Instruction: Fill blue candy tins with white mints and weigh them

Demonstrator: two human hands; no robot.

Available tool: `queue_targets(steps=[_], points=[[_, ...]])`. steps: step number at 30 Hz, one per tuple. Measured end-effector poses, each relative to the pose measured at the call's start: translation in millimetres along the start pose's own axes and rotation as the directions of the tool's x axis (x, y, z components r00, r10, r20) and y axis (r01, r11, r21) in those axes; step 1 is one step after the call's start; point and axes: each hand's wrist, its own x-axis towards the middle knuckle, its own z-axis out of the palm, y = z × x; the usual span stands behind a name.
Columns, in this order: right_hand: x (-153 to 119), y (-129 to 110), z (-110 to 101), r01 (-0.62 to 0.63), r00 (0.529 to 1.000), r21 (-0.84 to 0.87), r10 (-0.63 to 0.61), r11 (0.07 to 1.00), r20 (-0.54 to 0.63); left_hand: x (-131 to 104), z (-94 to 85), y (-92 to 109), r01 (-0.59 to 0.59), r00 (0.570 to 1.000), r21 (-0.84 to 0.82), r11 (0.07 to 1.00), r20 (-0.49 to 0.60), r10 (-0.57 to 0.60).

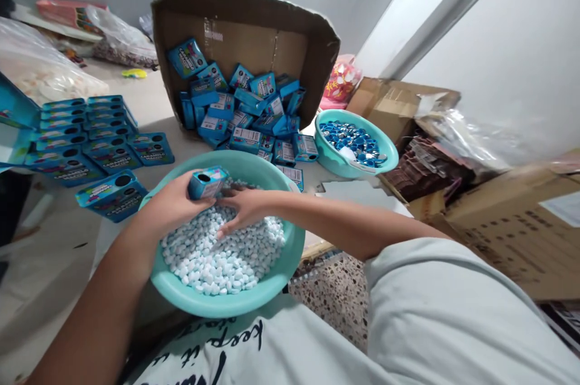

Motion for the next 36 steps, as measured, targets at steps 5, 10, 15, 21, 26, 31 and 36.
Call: queue_targets(steps=[5, 10, 15, 21, 26, 31, 36], points=[[-10, -7, 9, 0.049, 0.999, 0.070, -0.049, 0.996, 0.000, -1, 5.9, -11, 0.156, 0.988, 0.079, 0.985, -0.016, -0.155], [-21, -18, 14, -0.028, 1.000, 0.214, 0.029, 0.976, -0.002, 2, 3.0, -4, 0.203, 0.979, 0.151, 0.967, -0.066, -0.195], [-23, -30, 15, -0.250, 0.960, 0.387, 0.279, 0.887, -0.021, 4, 4.1, -8, 0.200, 0.974, 0.144, 0.969, -0.134, -0.181], [-20, -35, 21, -0.358, 0.890, 0.663, 0.454, 0.657, 0.030, -1, 4.3, -3, 0.210, 0.964, 0.120, 0.970, -0.193, -0.185], [-6, -40, 35, -0.359, 0.887, 0.857, 0.420, 0.369, 0.191, -5, -1.1, 7, 0.234, 0.966, 0.185, 0.954, -0.158, -0.206], [17, -52, 54, -0.230, 0.955, 0.971, 0.207, 0.067, 0.212, -6, -3.0, 3, 0.194, 0.974, 0.182, 0.964, -0.150, -0.168], [34, -46, 64, -0.229, 0.940, 0.972, 0.247, -0.050, 0.234, -7, -4.0, 1, 0.186, 0.977, 0.148, 0.971, -0.133, -0.167]])
